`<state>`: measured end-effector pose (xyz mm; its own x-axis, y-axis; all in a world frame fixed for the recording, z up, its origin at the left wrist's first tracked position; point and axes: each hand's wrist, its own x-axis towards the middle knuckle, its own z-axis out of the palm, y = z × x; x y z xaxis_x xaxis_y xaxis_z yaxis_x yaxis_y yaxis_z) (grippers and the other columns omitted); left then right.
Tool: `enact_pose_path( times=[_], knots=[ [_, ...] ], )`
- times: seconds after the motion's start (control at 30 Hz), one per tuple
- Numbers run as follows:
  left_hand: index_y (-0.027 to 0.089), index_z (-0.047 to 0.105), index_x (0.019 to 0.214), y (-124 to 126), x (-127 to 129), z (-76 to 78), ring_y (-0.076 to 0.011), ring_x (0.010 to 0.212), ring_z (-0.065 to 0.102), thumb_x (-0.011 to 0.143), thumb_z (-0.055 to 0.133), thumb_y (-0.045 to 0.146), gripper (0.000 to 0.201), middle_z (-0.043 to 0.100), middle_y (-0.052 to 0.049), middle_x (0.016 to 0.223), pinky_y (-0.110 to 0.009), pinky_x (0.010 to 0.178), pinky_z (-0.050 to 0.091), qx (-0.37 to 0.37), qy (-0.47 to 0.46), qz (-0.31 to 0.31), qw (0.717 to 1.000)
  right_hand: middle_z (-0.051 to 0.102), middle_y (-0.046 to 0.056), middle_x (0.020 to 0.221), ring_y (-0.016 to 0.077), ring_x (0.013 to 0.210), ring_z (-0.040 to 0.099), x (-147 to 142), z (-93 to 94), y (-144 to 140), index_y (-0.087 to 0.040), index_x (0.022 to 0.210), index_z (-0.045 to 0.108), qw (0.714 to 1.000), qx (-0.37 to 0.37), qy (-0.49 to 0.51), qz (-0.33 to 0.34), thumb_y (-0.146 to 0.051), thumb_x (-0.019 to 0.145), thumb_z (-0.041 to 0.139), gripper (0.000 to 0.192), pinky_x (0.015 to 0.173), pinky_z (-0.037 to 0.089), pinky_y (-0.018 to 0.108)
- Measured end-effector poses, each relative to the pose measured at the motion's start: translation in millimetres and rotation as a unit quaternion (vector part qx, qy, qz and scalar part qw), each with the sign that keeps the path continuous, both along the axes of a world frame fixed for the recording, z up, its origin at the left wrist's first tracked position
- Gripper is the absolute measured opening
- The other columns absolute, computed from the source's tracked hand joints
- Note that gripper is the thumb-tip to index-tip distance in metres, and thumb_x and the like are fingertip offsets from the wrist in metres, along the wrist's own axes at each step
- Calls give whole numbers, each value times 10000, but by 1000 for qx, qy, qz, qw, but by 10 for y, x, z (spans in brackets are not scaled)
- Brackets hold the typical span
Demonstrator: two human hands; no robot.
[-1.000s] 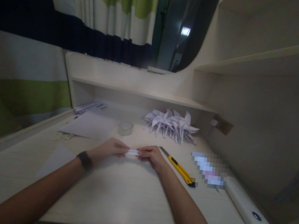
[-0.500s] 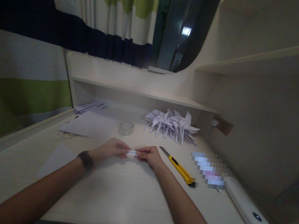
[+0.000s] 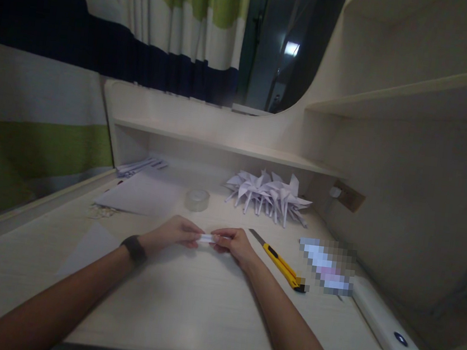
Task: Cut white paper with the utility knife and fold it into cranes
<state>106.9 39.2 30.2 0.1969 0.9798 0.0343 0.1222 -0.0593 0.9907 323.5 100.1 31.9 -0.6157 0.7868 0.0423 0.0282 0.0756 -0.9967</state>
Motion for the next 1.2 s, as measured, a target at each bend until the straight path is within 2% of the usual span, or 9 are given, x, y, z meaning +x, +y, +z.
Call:
enact_pose_path(
  times=[0.17, 0.33, 0.5, 0.7, 0.87, 1.0, 1.2],
  knots=[
    [103, 728, 963, 8, -15, -16, -164, 692, 654, 675, 767, 364, 391, 720, -97, 816, -313, 729, 528, 5, -2, -17, 1000, 685, 54, 645, 106, 528, 537, -4, -9, -3, -106, 824, 747, 1000, 3, 1, 0, -404, 570, 794, 394, 560, 437, 251],
    [101, 717, 965, -19, -5, 12, -148, 640, 639, 681, 761, 392, 410, 714, -108, 826, -281, 654, 517, -1, -1, -27, 1000, 701, 69, 683, 126, 560, 574, -19, -39, 0, -113, 806, 751, 1000, -8, 18, -17, -374, 535, 815, 382, 602, 465, 280],
    [85, 716, 861, -22, 10, 0, -139, 575, 618, 735, 691, 482, 417, 702, -120, 755, -269, 582, 498, -13, 15, -22, 1000, 712, 79, 707, 141, 582, 594, -17, -41, 0, -114, 806, 753, 1000, -4, 15, -17, -369, 519, 820, 390, 636, 480, 301],
    [95, 726, 855, 5, 18, -28, -136, 594, 611, 693, 749, 398, 344, 693, -86, 702, -264, 601, 493, 6, 8, -3, 1000, 707, 66, 680, 143, 570, 591, -28, -28, -13, -117, 796, 749, 1000, 2, 7, -30, -349, 480, 834, 401, 639, 486, 307],
    [98, 731, 868, -5, 24, 0, -146, 600, 620, 672, 763, 374, 340, 701, -86, 701, -271, 609, 495, 7, 20, 14, 1000, 707, 60, 721, 128, 586, 591, -24, -37, -5, -120, 842, 739, 1000, 6, 9, -12, -385, 532, 822, 416, 641, 490, 286],
    [98, 730, 934, -1, 7, 1, -156, 612, 633, 659, 767, 366, 386, 706, -86, 708, -272, 617, 499, 14, 32, 7, 999, 703, 70, 718, 120, 576, 580, -16, -53, 11, -112, 842, 739, 1000, 14, 4, -2, -423, 569, 801, 418, 629, 486, 280],
    [88, 727, 949, 11, -10, -25, -152, 576, 620, 686, 728, 402, 409, 697, -84, 677, -255, 572, 481, 38, 85, -9, 996, 702, 72, 697, 127, 567, 579, -23, -67, 19, -109, 810, 743, 1000, 16, -1, -23, -397, 519, 820, 417, 612, 482, 282]
  ],
)
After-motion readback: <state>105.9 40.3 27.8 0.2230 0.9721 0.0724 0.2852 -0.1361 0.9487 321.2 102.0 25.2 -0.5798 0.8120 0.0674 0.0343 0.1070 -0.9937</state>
